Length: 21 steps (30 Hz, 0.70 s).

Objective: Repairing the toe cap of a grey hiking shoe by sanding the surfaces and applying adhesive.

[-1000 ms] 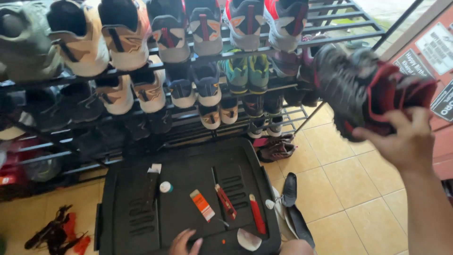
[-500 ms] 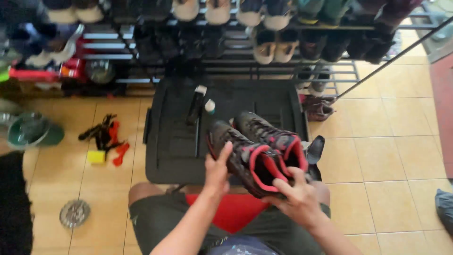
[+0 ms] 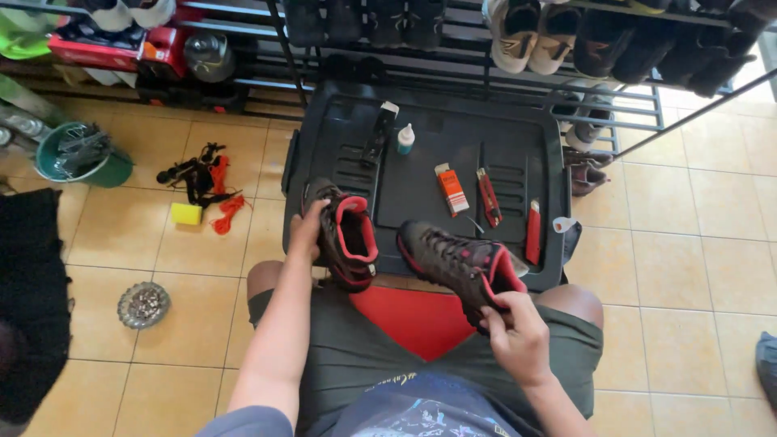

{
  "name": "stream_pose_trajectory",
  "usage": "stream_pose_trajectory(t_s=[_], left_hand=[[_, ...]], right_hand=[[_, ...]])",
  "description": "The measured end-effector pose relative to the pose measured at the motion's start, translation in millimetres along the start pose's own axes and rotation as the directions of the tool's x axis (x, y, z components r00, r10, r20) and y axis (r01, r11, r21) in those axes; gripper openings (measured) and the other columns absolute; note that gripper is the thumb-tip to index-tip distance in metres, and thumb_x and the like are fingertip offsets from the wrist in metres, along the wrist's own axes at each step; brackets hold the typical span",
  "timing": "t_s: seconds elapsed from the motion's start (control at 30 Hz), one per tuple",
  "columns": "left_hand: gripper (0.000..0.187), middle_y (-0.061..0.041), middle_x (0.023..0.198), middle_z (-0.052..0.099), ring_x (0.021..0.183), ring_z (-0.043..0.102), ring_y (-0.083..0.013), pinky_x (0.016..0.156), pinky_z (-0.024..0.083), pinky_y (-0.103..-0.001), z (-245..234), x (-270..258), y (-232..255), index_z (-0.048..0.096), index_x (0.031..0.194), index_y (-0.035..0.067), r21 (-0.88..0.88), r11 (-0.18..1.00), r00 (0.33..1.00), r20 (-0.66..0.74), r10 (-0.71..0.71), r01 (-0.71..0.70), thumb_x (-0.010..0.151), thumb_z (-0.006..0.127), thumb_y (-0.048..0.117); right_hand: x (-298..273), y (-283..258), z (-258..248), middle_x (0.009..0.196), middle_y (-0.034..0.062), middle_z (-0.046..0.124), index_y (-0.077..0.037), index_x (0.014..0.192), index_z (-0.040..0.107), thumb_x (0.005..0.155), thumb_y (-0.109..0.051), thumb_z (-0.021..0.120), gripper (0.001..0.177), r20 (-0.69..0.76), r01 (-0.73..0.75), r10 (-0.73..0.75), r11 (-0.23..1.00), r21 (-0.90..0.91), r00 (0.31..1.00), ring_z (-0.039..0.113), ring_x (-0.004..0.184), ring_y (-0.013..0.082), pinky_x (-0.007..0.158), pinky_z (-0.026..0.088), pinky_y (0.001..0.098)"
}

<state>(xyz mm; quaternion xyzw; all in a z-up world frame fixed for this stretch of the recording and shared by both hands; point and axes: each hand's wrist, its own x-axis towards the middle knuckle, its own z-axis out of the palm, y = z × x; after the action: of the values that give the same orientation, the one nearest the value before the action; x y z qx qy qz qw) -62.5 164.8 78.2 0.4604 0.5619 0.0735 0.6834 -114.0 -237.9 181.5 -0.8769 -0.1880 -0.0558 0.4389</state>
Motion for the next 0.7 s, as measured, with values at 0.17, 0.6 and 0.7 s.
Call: stream_pose_trajectory(t_s=[0.17,0.6,0.7], left_hand=[[0.093,-0.018,0.135,0.064,0.120,0.065,-0.0316,0.095,0.055,-0.041,10,17,-14,0.051,0.139,-0.001,0.129,0.990,0.998,0.022,0.061,-0.063,0.062,0.082,0.042],[0.041,-0.015,0.126,0.068,0.119,0.061,-0.0275,0.103,0.047,-0.040,7,-95,20,0.068,0.126,0.004,0.245,0.453,0.514,0.344,0.786,-0.857,0.100,0.060,0.034],[0.045,-0.007,0.124,0.067,0.113,0.062,-0.0159,0.101,0.049,-0.029,34,-175,3,0.061,0.134,0.006,-0.120,0.613,0.467,0.540,0.700,-0.781,0.099,0.059,0.033]], right_hand=[[-18,-23,-25,0.096,0.0109,0.064,0.000,0.100,0.063,0.088,0.006,0.075,0.018,-0.224,0.051,-0.027,0.994,0.101,0.974,0.078,0.068,0.0186,0.063,0.061,0.0200],[-37,-40,-40,0.100,0.0294,0.062,0.000,0.084,0.049,0.078,0.010,0.080,0.033,-0.468,0.264,-0.176,0.956,0.130,0.866,0.069,0.076,0.0283,0.061,0.070,0.0372],[-40,-34,-36,0.100,0.0226,0.068,-0.005,0.083,0.053,0.080,0.002,0.082,0.030,-0.414,0.325,-0.284,0.945,0.030,0.865,0.071,0.079,0.0238,0.071,0.064,0.0332]])
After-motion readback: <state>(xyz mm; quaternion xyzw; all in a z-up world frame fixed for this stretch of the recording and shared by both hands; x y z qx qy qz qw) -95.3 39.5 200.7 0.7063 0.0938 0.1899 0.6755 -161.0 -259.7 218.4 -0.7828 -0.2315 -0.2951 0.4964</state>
